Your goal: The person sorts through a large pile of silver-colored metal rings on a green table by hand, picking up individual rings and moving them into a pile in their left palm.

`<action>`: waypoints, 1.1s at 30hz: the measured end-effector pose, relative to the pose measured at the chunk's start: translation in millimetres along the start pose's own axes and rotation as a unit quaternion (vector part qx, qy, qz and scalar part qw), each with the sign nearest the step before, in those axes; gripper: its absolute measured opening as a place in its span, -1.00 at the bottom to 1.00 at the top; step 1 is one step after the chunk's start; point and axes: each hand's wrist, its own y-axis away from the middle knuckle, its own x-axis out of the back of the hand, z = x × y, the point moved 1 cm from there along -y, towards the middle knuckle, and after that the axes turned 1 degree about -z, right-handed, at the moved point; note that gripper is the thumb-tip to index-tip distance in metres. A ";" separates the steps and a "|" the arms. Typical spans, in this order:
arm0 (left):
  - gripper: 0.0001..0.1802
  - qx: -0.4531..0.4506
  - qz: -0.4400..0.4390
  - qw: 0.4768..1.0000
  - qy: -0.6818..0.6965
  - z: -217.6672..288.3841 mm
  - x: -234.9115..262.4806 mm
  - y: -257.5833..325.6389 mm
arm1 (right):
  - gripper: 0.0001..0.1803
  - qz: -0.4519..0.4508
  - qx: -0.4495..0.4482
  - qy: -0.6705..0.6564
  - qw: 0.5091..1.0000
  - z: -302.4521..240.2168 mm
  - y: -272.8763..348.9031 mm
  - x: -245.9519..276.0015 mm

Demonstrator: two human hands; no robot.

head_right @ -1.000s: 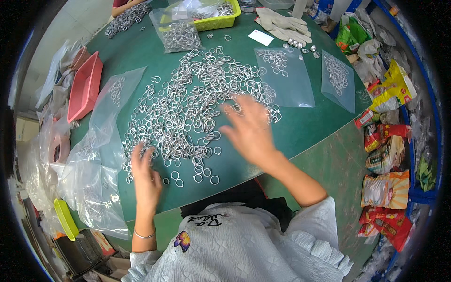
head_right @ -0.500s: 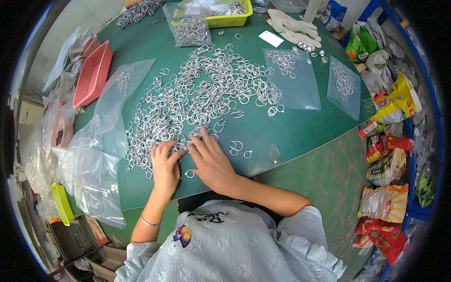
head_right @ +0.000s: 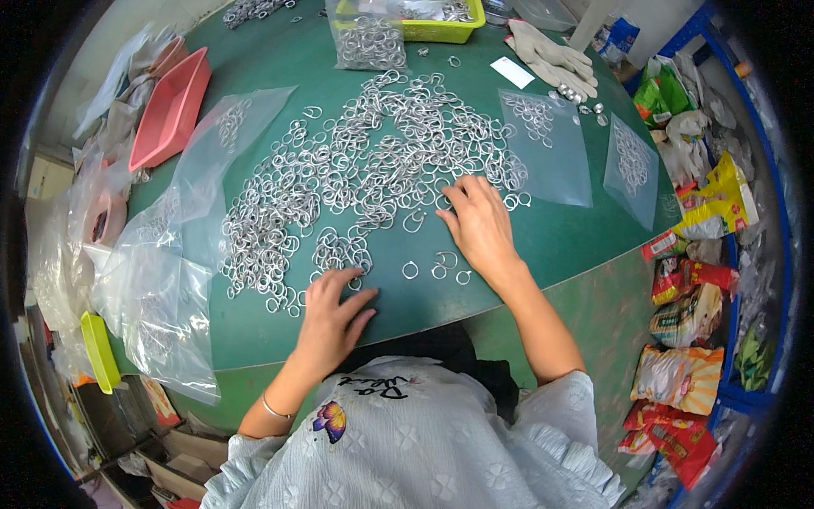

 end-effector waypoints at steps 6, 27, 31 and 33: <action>-0.66 0.106 0.147 0.977 -0.111 -24.6 9.4 0.3 | -0.72 -0.039 -0.089 -0.230 0.968 -29.7 3.1 25.7; -0.56 0.351 -0.017 0.471 0.809 16.0 -21.7 -0.6 | -0.84 -0.032 0.017 -0.132 0.991 -55.0 12.2 4.5; -0.57 0.328 -0.053 0.497 0.801 5.7 -26.6 7.0 | -0.79 -0.045 -0.012 -0.099 0.994 -55.0 11.1 13.7; -0.57 0.328 -0.061 0.497 0.801 6.0 -24.9 6.1 | -0.78 -0.098 0.004 -0.023 0.995 -60.1 12.9 12.2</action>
